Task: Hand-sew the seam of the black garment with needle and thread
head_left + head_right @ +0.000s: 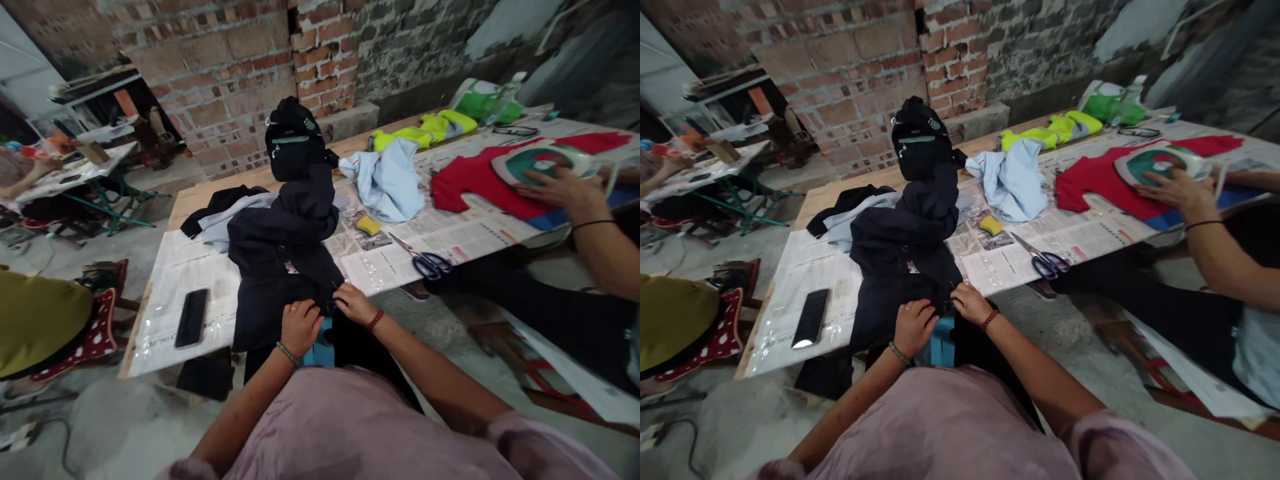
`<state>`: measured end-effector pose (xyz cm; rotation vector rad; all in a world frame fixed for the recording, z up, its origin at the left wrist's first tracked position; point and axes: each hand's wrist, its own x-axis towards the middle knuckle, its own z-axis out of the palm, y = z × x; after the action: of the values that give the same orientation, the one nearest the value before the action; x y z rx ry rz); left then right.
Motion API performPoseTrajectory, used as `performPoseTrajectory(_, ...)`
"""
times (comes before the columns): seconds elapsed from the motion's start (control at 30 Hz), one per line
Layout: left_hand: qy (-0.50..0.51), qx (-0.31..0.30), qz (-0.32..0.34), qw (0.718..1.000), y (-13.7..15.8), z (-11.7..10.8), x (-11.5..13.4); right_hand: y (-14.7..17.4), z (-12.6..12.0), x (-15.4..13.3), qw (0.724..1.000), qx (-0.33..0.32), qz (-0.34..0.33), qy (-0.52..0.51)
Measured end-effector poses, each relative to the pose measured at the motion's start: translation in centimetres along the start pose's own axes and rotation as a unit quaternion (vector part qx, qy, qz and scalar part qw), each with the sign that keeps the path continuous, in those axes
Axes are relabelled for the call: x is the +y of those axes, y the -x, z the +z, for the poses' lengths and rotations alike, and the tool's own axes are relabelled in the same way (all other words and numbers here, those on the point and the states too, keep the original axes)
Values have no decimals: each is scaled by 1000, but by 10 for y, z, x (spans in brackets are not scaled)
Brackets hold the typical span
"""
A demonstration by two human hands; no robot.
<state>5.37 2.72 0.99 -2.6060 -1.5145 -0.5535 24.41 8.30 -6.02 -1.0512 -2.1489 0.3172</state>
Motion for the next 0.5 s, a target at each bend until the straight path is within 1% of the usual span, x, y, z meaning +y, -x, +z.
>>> performPoseTrajectory(0.27, -45, -67, 36, 996, 0, 3, -4, -1, -1, -2, 1000, -9, 20, -8)
performPoseTrajectory(0.5, -47, -54, 21, 997, -1, -1, -5, -2, -2, -3, 999, -12, 27, -17)
